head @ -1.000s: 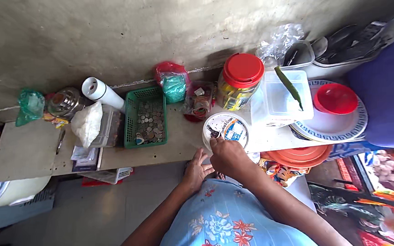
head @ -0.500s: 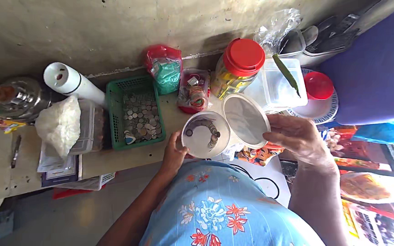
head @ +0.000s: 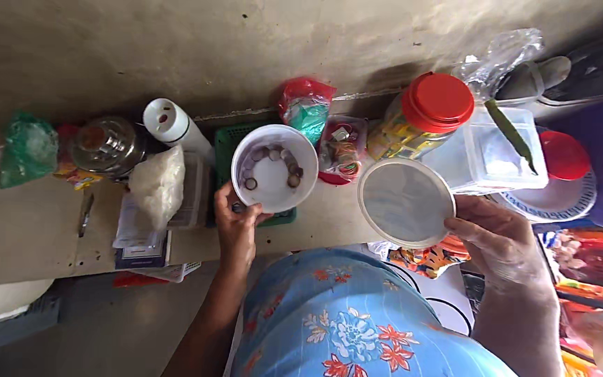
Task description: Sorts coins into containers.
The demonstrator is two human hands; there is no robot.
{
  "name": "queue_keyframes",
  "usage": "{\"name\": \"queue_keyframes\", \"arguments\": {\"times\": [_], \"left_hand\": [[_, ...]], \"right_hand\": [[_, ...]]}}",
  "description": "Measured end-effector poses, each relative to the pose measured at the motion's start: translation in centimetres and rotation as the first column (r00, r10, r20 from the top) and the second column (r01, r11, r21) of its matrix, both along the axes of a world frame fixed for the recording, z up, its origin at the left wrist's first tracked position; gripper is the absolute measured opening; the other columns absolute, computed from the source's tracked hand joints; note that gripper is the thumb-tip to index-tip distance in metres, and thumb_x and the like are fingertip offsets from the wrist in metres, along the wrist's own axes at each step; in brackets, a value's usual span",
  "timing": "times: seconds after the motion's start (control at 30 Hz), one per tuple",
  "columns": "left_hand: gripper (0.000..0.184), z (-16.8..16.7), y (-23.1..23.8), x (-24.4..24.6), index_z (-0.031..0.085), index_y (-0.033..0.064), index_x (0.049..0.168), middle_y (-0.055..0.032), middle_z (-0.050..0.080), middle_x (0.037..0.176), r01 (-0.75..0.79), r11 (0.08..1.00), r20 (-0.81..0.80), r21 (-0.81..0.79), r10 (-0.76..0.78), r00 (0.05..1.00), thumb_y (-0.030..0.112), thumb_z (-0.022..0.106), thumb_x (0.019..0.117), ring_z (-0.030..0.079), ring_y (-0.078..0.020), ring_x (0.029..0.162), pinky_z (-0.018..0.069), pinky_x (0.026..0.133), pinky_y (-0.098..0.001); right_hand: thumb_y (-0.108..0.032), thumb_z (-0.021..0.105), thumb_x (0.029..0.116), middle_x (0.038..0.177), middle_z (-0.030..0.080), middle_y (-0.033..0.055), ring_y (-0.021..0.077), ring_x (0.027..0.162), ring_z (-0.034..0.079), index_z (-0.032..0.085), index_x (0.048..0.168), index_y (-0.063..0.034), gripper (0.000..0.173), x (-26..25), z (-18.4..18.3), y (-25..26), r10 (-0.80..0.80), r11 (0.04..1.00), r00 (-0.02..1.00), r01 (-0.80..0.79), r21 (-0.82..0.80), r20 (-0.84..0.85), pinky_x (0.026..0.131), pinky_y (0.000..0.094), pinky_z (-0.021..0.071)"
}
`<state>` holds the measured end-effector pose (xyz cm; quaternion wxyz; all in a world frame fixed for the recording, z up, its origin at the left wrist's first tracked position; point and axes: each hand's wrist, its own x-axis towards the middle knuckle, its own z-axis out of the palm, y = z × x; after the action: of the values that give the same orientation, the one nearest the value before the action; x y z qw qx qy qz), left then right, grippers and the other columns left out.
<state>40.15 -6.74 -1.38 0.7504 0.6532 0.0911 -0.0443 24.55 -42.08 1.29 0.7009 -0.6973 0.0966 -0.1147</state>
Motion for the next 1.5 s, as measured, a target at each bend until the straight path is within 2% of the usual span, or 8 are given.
{"name": "queue_keyframes", "arguments": {"times": [0.2,0.37,0.63,0.73,0.9,1.13,1.27,1.5], "left_hand": [[0.071,-1.0,1.0,3.1,0.036,0.0143,0.150,-0.0173,0.052,0.134,-0.160,0.986,0.014,-0.054,0.161,0.987,-0.013,0.060,0.0897,0.071,-0.0329,0.097,0.0649,0.073,-0.0484],[0.061,-0.4,1.5,3.9,0.035,0.0126,0.146,-0.0151,0.057,0.123,-0.156,0.977,-0.016,-0.147,0.156,0.988,-0.011,0.054,0.0931,0.072,-0.0315,0.094,0.0643,0.075,-0.0499],[0.055,3.0,2.4,3.5,0.035,0.0124,0.142,-0.0130,0.061,0.122,-0.111,0.965,0.046,-0.236,0.125,0.991,-0.008,0.052,0.0935,0.073,-0.0312,0.095,0.0650,0.076,-0.0500],[0.051,4.6,3.6,2.6,0.036,0.0120,0.141,-0.0130,0.062,0.120,-0.088,0.959,0.093,-0.271,0.117,0.989,-0.006,0.048,0.0951,0.073,-0.0313,0.095,0.0650,0.078,-0.0500],[0.047,7.2,5.8,0.9,0.037,0.0117,0.137,-0.0132,0.063,0.121,-0.116,0.949,0.217,-0.295,0.184,0.959,-0.006,0.045,0.0936,0.073,-0.0311,0.095,0.0657,0.073,-0.0504],[0.048,7.4,7.6,-0.8,0.040,0.0109,0.136,-0.0138,0.063,0.119,-0.212,0.934,0.228,-0.286,0.282,0.932,-0.008,0.044,0.0920,0.074,-0.0305,0.092,0.0660,0.069,-0.0488],[0.046,6.4,7.8,-0.8,0.040,0.0117,0.136,-0.0122,0.064,0.117,-0.207,0.937,0.195,-0.281,0.267,0.944,-0.007,0.045,0.0940,0.074,-0.0291,0.089,0.0662,0.070,-0.0473],[0.056,5.7,6.6,0.6,0.036,0.0103,0.143,-0.0150,0.057,0.126,-0.200,0.960,0.244,-0.196,0.246,0.938,-0.008,0.051,0.0918,0.072,-0.0320,0.094,0.0657,0.073,-0.0507]], "right_hand": [[-0.014,0.070,0.0883,0.114,0.074,0.0039,0.0127,0.102,0.071,0.071,0.116,-0.0035,0.029,2.6,-1.0,3.4,0.232,0.928,0.960,-0.266,-0.259,-0.157,0.089,0.0309,0.0613],[-0.005,0.068,0.0909,0.130,0.067,0.0184,0.0305,0.118,0.066,0.073,0.109,0.0003,0.020,5.4,-3.4,7.4,0.456,0.571,0.792,-0.610,-0.549,-0.405,0.101,0.0477,0.0550],[-0.007,0.058,0.0999,0.137,0.061,0.0254,0.0439,0.128,0.058,0.070,0.116,0.0029,0.022,10.5,-6.0,10.3,0.504,0.195,0.466,-0.882,-0.430,-0.727,0.106,0.0615,0.0457],[-0.009,0.058,0.1011,0.113,0.072,0.0173,0.0336,0.105,0.070,0.072,0.111,-0.0011,0.020,12.8,-5.2,12.8,0.590,0.259,0.624,-0.748,-0.611,-0.513,0.094,0.0546,0.0565],[0.004,0.064,0.0925,0.108,0.071,0.0199,0.0363,0.104,0.070,0.075,0.108,-0.0014,0.020,19.8,-6.2,19.1,0.687,0.263,0.657,-0.624,-0.736,-0.311,0.093,0.0522,0.0575],[-0.009,0.067,0.0955,0.125,0.066,0.0215,0.0431,0.117,0.063,0.071,0.119,-0.0043,0.024,24.7,-10.2,23.8,0.589,0.025,0.555,-0.740,-0.673,-0.588,0.093,0.0633,0.0519],[-0.008,0.068,0.0944,0.116,0.069,0.0259,0.0468,0.108,0.067,0.074,0.110,-0.0003,0.019,24.7,-9.2,22.3,0.609,0.149,0.652,-0.654,-0.742,-0.452,0.088,0.0668,0.0530],[-0.016,0.059,0.1011,0.106,0.072,0.0190,0.0372,0.097,0.071,0.074,0.102,-0.0006,0.022,24.6,1.2,15.6,0.425,0.393,0.890,-0.346,-0.852,-0.165,0.084,0.0618,0.0564]]}}
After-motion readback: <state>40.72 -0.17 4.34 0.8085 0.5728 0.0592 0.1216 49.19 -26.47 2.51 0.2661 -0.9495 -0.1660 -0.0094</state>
